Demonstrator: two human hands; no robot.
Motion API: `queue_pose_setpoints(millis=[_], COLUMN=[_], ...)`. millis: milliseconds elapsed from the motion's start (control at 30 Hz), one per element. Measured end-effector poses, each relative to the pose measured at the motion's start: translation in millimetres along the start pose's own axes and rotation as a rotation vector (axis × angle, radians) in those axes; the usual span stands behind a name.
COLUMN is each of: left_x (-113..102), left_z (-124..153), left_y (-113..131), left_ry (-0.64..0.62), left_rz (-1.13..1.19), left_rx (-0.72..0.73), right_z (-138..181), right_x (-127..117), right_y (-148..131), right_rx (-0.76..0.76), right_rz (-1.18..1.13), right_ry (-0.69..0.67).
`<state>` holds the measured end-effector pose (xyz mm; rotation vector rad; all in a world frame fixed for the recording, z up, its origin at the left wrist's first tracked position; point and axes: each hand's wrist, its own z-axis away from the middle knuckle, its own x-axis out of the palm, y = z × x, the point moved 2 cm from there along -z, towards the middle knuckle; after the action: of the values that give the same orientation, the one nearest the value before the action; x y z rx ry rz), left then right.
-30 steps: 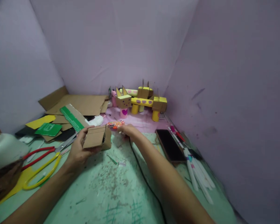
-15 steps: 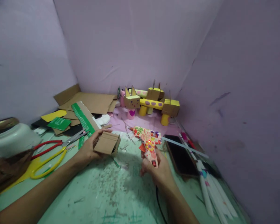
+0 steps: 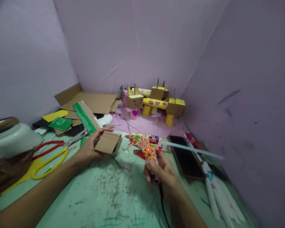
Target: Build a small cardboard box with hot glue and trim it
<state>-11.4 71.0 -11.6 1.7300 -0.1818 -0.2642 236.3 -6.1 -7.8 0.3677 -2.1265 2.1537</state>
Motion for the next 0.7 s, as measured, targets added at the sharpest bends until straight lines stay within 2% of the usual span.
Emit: queue_pose_setpoints(millis=[267, 533, 700], left_x=[-5, -6, -5], left_z=[-2, -1, 0], left_y=[8, 11, 12], left_ry=[-0.010, 0.017, 0.036], left_rz=[-0.123, -0.198, -0.254], left_rx=[0.034, 0.088, 0.097], right_z=[-1, -1, 0], right_x=[1, 2, 0], right_y=[-8, -2, 5], right_rx=[-0.118, -0.170, -0.162], right_rz=[0.427, 0.526, 0.558], right_ry=[-0.130, -0.233, -0.228])
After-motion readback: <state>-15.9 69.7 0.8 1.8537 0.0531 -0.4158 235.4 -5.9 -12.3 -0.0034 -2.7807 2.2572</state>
